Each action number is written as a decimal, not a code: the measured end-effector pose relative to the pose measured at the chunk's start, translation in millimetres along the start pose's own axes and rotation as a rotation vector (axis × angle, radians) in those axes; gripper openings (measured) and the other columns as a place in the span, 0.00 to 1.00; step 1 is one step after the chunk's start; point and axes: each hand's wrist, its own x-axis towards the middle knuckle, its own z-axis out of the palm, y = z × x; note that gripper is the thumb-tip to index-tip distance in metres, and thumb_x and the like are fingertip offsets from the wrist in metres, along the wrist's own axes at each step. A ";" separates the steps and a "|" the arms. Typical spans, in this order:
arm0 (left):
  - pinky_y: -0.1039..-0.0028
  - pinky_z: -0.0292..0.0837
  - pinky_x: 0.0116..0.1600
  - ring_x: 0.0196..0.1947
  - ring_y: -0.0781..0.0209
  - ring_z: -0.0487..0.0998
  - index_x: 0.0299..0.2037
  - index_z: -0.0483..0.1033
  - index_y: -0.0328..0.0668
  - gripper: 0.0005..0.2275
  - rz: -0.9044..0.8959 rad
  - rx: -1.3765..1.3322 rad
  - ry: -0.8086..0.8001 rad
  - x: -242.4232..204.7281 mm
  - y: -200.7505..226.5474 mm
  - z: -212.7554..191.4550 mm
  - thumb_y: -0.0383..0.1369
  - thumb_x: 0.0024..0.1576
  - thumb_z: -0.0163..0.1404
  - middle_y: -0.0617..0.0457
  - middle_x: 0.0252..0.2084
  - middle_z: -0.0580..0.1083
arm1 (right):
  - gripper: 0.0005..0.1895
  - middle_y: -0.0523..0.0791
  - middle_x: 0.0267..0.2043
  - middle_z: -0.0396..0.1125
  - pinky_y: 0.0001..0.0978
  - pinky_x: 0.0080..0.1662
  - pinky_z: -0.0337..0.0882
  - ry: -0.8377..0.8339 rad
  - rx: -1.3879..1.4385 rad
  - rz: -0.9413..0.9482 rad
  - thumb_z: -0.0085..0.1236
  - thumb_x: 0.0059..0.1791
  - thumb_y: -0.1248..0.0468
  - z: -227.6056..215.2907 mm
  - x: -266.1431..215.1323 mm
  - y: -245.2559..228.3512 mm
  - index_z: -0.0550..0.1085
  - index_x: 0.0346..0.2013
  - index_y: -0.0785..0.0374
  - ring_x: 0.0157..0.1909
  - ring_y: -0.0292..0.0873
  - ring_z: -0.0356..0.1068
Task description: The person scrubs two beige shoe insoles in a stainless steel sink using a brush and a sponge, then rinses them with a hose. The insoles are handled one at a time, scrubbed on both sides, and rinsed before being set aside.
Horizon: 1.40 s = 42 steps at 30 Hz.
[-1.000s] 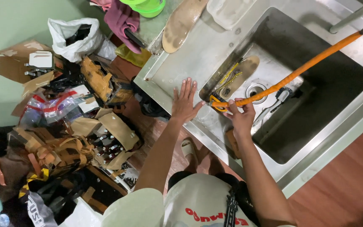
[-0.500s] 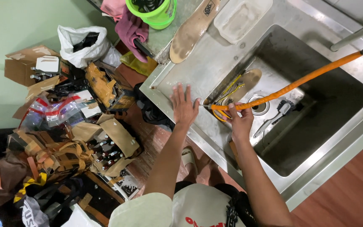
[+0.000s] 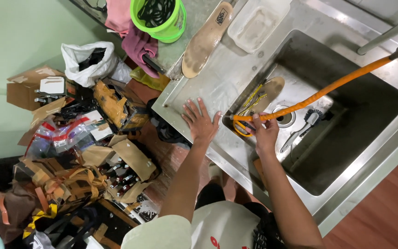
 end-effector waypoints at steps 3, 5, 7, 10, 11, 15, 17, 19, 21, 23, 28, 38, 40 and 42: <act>0.32 0.35 0.79 0.82 0.21 0.33 0.83 0.35 0.37 0.43 0.140 0.018 0.015 12.4 -5.6 1.3 0.62 0.68 0.30 0.22 0.82 0.35 | 0.14 0.43 0.41 0.58 0.43 0.40 0.88 0.043 0.000 0.002 0.64 0.57 0.63 6.3 8.5 2.2 0.73 0.55 0.63 0.41 0.52 0.82; 0.37 0.34 0.81 0.83 0.25 0.34 0.83 0.38 0.35 0.42 0.250 0.009 0.024 27.3 -7.0 -3.9 0.60 0.69 0.33 0.24 0.83 0.38 | 0.14 0.43 0.41 0.59 0.44 0.40 0.88 0.067 0.005 -0.007 0.63 0.57 0.63 10.7 18.8 5.4 0.73 0.55 0.62 0.42 0.52 0.82; 0.36 0.31 0.81 0.84 0.27 0.32 0.83 0.38 0.36 0.43 0.327 -0.029 0.010 37.8 -8.0 -9.5 0.60 0.68 0.35 0.26 0.84 0.35 | 0.13 0.42 0.43 0.60 0.40 0.40 0.87 0.102 -0.007 -0.017 0.62 0.58 0.61 10.9 24.9 13.0 0.73 0.56 0.60 0.43 0.50 0.82; 0.33 0.26 0.79 0.85 0.32 0.29 0.84 0.38 0.39 0.41 0.390 -0.024 -0.041 58.4 2.1 -24.1 0.58 0.69 0.36 0.30 0.85 0.34 | 0.14 0.43 0.43 0.61 0.37 0.41 0.86 0.173 -0.021 -0.010 0.62 0.58 0.60 19.9 25.5 4.3 0.73 0.56 0.60 0.42 0.45 0.81; 0.33 0.26 0.79 0.85 0.32 0.29 0.84 0.38 0.39 0.41 0.403 -0.028 -0.044 72.2 6.5 -22.9 0.58 0.69 0.36 0.30 0.85 0.34 | 0.14 0.43 0.43 0.61 0.37 0.41 0.86 0.186 -0.020 -0.015 0.62 0.58 0.60 21.0 30.7 3.3 0.73 0.56 0.60 0.42 0.45 0.81; 0.37 0.27 0.81 0.85 0.37 0.34 0.84 0.41 0.43 0.38 0.557 -0.158 0.029 114.9 23.4 -15.4 0.53 0.70 0.40 0.33 0.85 0.37 | 0.13 0.44 0.42 0.61 0.45 0.43 0.87 0.239 0.051 -0.005 0.63 0.58 0.61 22.7 42.9 7.0 0.73 0.56 0.60 0.43 0.51 0.82; 0.39 0.30 0.83 0.86 0.39 0.37 0.84 0.43 0.43 0.37 0.617 -0.179 0.036 130.8 34.8 -9.9 0.52 0.70 0.41 0.35 0.86 0.39 | 0.13 0.43 0.43 0.60 0.45 0.43 0.87 0.269 0.073 -0.008 0.62 0.58 0.61 24.6 47.4 5.8 0.73 0.56 0.59 0.43 0.51 0.82; 0.44 0.38 0.84 0.86 0.43 0.41 0.84 0.44 0.47 0.33 0.772 -0.267 0.064 142.5 45.8 -1.3 0.49 0.71 0.40 0.40 0.86 0.41 | 0.14 0.43 0.43 0.61 0.43 0.42 0.87 0.308 0.122 -0.020 0.62 0.58 0.61 27.2 50.9 2.6 0.73 0.56 0.59 0.42 0.51 0.83; 0.43 0.37 0.83 0.85 0.43 0.41 0.84 0.46 0.48 0.33 0.787 -0.237 0.052 149.4 46.6 -10.4 0.48 0.71 0.42 0.40 0.86 0.42 | 0.14 0.43 0.43 0.61 0.43 0.42 0.87 0.328 0.151 -0.030 0.63 0.58 0.61 27.0 59.8 5.4 0.72 0.56 0.59 0.42 0.51 0.83; 0.42 0.37 0.83 0.85 0.42 0.42 0.83 0.48 0.48 0.33 0.804 -0.207 0.040 153.2 41.9 -17.2 0.47 0.70 0.43 0.40 0.85 0.44 | 0.13 0.42 0.43 0.61 0.42 0.41 0.87 0.350 0.180 -0.040 0.63 0.58 0.61 28.9 63.6 5.7 0.72 0.56 0.59 0.42 0.51 0.83; 0.41 0.27 0.82 0.85 0.42 0.33 0.84 0.40 0.50 0.35 0.641 -0.071 -0.009 160.1 33.2 -31.9 0.54 0.70 0.36 0.38 0.86 0.35 | 0.12 0.42 0.41 0.63 0.40 0.41 0.87 0.392 0.253 -0.037 0.63 0.57 0.62 45.4 69.0 -2.8 0.72 0.53 0.59 0.41 0.51 0.83; 0.38 0.28 0.82 0.86 0.41 0.32 0.84 0.40 0.51 0.36 0.649 -0.085 -0.062 160.5 32.0 -36.4 0.55 0.70 0.35 0.37 0.86 0.35 | 0.13 0.45 0.42 0.67 0.42 0.41 0.88 0.431 0.287 -0.091 0.67 0.57 0.60 65.5 90.5 1.0 0.73 0.51 0.60 0.40 0.54 0.84; 0.40 0.27 0.82 0.86 0.43 0.31 0.84 0.40 0.52 0.35 0.632 -0.049 -0.070 160.7 33.6 -34.4 0.56 0.70 0.31 0.39 0.86 0.35 | 0.13 0.45 0.42 0.66 0.40 0.41 0.88 0.445 0.317 -0.101 0.66 0.57 0.60 67.9 91.0 -1.9 0.73 0.51 0.60 0.40 0.54 0.84; 0.39 0.27 0.82 0.86 0.43 0.32 0.84 0.40 0.52 0.35 0.640 -0.060 -0.079 160.4 32.9 -35.7 0.56 0.70 0.32 0.39 0.86 0.35 | 0.13 0.45 0.42 0.66 0.39 0.41 0.88 0.455 0.324 -0.105 0.66 0.57 0.61 68.7 94.6 -2.9 0.73 0.51 0.61 0.40 0.54 0.84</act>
